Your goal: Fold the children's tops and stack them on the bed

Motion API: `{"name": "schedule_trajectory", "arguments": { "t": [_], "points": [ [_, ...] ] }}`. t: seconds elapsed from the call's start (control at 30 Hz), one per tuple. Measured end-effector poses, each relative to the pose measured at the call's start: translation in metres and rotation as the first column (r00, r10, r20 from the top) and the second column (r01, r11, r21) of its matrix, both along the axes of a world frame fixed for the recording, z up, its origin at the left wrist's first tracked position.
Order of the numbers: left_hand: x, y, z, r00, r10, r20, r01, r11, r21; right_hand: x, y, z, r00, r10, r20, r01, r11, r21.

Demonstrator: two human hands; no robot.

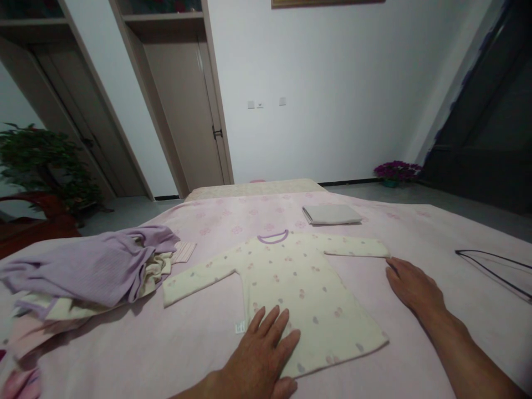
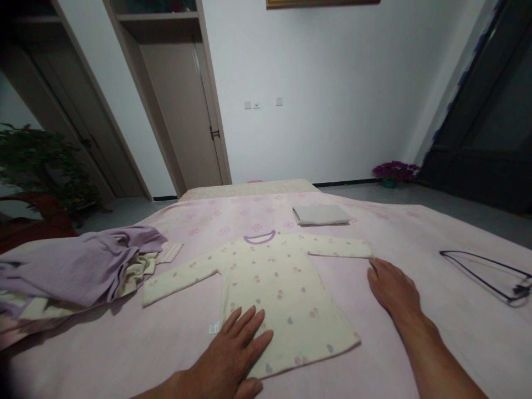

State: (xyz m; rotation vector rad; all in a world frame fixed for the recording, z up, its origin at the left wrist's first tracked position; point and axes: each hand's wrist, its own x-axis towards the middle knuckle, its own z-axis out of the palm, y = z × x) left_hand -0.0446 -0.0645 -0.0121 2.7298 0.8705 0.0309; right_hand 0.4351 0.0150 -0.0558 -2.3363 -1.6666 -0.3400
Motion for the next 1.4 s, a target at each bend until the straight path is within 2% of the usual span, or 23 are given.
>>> {"name": "schedule_trajectory", "arguments": {
  "t": [0.13, 0.43, 0.77, 1.17, 1.4],
  "points": [
    [0.001, -0.003, 0.008, 1.000, 0.011, -0.025, -0.011, 1.000, -0.016, 0.000, 0.000, 0.000, 1.000, 0.003, 0.001, -0.003, 1.000, 0.018],
    [-0.001, -0.004, 0.003, 1.000, 0.018, -0.010, -0.018, 1.000, 0.012, 0.000, -0.001, 0.001, 1.000, -0.004, -0.005, 0.004, 1.000, -0.020],
    [-0.003, -0.012, 0.010, 0.999, 0.043, 0.018, -0.043, 0.999, 0.007, -0.008, -0.003, 0.007, 1.000, -0.027, 0.003, 0.027, 0.999, -0.027],
    [-0.010, -0.012, 0.005, 0.985, 0.013, 0.175, -0.022, 0.998, 0.054, -0.015, -0.006, 0.012, 0.999, -0.011, 0.034, 0.011, 1.000, -0.015],
    [-0.013, -0.010, 0.000, 0.973, 0.030, 0.230, -0.055, 0.993, 0.102, -0.016, -0.008, 0.014, 0.999, -0.017, 0.041, 0.018, 0.999, -0.037]
  ]
}}
